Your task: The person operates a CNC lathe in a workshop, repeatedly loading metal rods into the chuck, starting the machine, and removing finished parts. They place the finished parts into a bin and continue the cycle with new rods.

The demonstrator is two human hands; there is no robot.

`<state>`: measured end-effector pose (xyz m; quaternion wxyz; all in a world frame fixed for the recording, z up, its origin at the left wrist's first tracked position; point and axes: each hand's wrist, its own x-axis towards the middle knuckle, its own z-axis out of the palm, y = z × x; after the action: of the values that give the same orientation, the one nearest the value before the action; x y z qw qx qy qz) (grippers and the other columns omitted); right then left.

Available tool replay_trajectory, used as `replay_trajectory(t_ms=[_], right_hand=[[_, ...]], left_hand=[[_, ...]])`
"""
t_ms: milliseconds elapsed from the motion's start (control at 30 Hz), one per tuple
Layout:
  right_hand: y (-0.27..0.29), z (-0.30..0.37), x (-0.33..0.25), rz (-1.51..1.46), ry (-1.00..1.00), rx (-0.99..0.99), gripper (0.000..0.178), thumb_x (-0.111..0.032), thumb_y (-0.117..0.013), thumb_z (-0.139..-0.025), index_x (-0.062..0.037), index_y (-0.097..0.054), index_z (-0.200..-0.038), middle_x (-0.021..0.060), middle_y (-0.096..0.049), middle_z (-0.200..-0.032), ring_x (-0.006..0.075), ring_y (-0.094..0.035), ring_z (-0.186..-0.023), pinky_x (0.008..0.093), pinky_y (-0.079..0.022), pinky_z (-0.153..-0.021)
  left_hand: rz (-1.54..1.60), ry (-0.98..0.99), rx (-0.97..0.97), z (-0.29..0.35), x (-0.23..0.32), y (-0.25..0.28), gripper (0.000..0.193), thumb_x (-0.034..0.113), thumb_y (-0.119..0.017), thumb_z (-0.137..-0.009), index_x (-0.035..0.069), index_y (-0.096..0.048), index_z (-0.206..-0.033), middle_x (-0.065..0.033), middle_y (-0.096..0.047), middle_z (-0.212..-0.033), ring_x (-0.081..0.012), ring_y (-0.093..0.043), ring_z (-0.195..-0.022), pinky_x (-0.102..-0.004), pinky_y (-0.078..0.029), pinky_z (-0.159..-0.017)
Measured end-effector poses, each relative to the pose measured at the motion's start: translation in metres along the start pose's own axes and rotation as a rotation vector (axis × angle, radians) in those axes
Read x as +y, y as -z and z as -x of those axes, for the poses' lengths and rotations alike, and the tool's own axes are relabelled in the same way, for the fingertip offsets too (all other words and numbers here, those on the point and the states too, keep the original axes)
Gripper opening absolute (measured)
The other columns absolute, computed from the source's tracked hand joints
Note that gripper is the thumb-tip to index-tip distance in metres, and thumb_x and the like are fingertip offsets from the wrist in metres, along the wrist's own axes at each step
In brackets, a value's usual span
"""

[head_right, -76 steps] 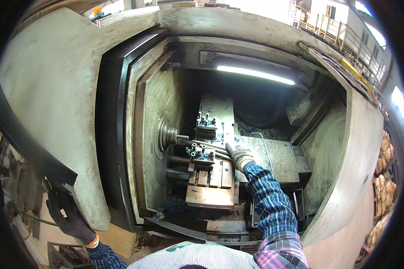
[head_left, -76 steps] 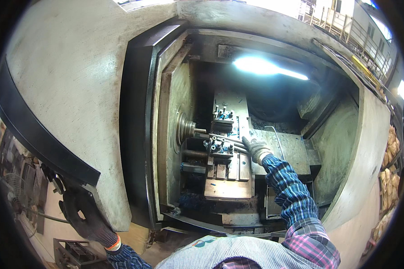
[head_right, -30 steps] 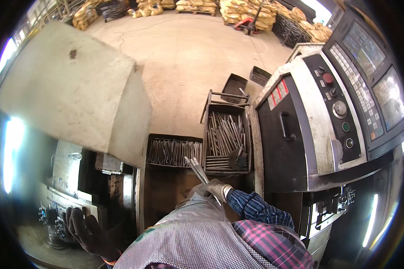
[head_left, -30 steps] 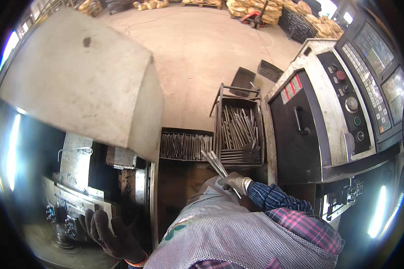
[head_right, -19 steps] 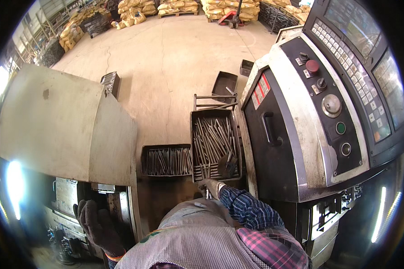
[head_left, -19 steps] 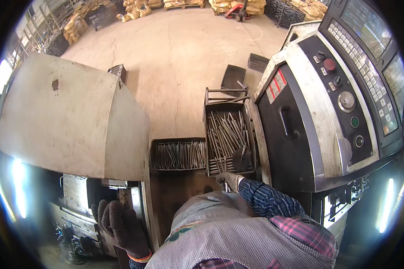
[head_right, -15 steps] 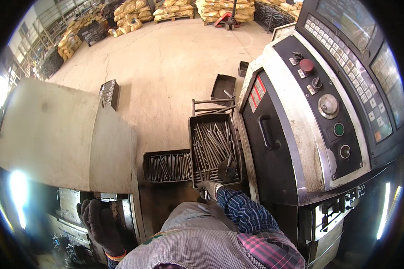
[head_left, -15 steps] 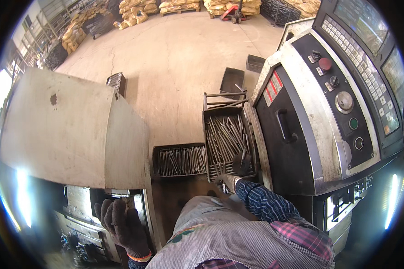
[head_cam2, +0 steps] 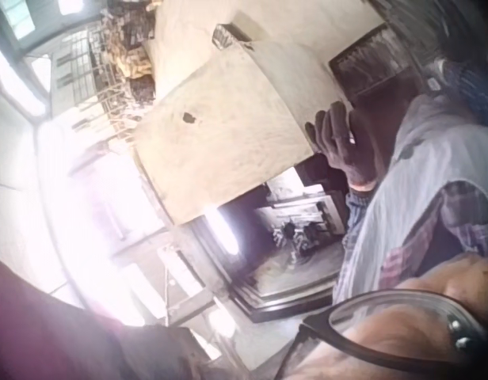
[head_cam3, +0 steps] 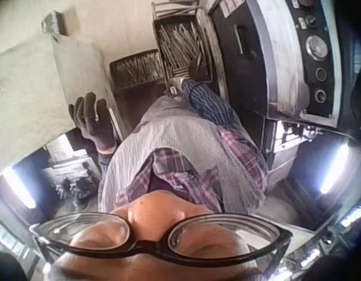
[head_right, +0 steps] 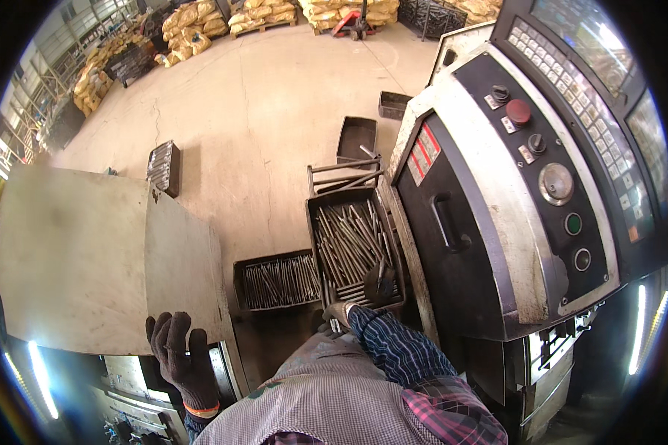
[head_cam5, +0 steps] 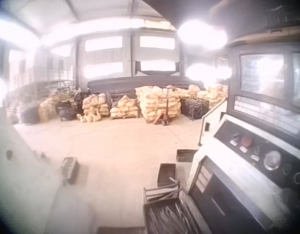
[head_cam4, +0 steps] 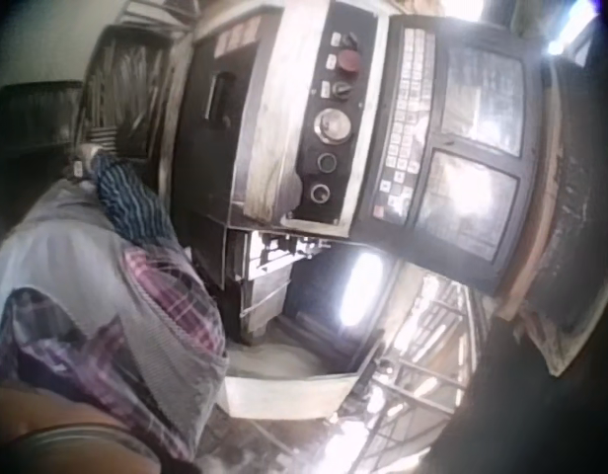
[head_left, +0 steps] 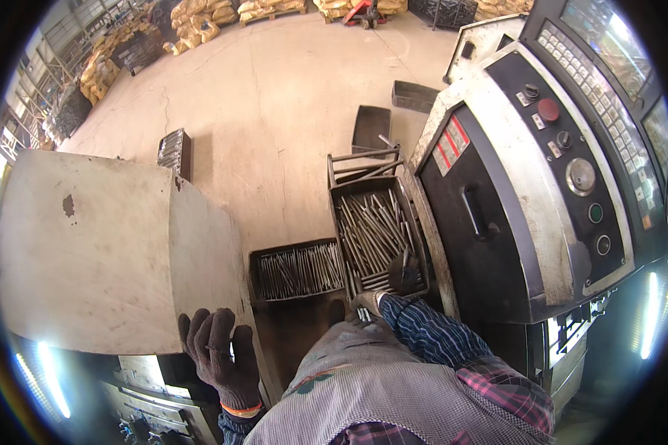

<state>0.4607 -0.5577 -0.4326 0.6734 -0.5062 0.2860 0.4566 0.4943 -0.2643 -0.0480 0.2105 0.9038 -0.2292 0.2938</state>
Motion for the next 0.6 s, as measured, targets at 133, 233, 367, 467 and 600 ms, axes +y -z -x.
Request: replay_trajectory(t_ms=[133,233,367,467,600], right_hand=[[-0.03,0.024,-0.024,-0.167,-0.226,0.098,0.04,-0.022,-0.045,-0.106,0.0096,-0.06,-0.127,0.0196,-0.074,-0.105,0.0309,-0.073,-0.089,0.0479,-0.062,-0.076],[-0.025,-0.005,-0.001,-0.009,-0.268,0.153,0.046,-0.028,-0.043,-0.107,0.0078,-0.064,-0.126,0.0191,-0.074,-0.111,0.0297,-0.072,-0.091,0.0465,-0.062,-0.075],[-0.02,-0.012,0.014,0.246,-0.296,0.213,0.058,-0.046,-0.045,-0.104,-0.0002,-0.064,-0.134,0.019,-0.068,-0.132,0.0324,-0.068,-0.111,0.0449,-0.057,-0.092],[-0.023,-0.001,0.02,0.558,-0.195,0.332,0.066,-0.054,-0.05,-0.101,-0.0023,-0.06,-0.14,0.0181,-0.063,-0.139,0.0315,-0.064,-0.122,0.0414,-0.051,-0.102],[-0.045,0.114,-0.036,0.367,-0.266,0.362,0.066,-0.052,-0.055,-0.1,-0.0023,-0.057,-0.143,0.0156,-0.059,-0.144,0.0256,-0.061,-0.126,0.0352,-0.049,-0.105]], left_hand=[[0.01,0.034,-0.03,-0.001,-0.017,-0.012,0.037,0.005,-0.074,-0.088,0.008,-0.067,-0.124,-0.0089,-0.07,-0.117,-0.0333,-0.063,-0.117,-0.0571,-0.04,-0.114],[0.024,0.06,-0.063,-0.002,-0.028,-0.021,0.036,0.009,-0.076,-0.088,0.011,-0.067,-0.122,-0.0075,-0.069,-0.116,-0.0337,-0.063,-0.116,-0.0582,-0.038,-0.115],[0.115,0.036,-0.103,-0.015,-0.035,-0.039,0.034,0.007,-0.075,-0.088,0.009,-0.067,-0.121,-0.0083,-0.069,-0.116,-0.0342,-0.062,-0.117,-0.0583,-0.038,-0.114],[0.183,-0.01,-0.127,-0.024,-0.036,-0.057,0.036,0.005,-0.075,-0.086,0.009,-0.067,-0.121,-0.0088,-0.069,-0.115,-0.0342,-0.062,-0.117,-0.0582,-0.038,-0.114],[0.266,-0.05,-0.13,-0.038,-0.031,-0.084,0.039,0.004,-0.077,-0.083,0.01,-0.068,-0.121,-0.0084,-0.069,-0.113,-0.034,-0.064,-0.113,-0.0572,-0.039,-0.113]])
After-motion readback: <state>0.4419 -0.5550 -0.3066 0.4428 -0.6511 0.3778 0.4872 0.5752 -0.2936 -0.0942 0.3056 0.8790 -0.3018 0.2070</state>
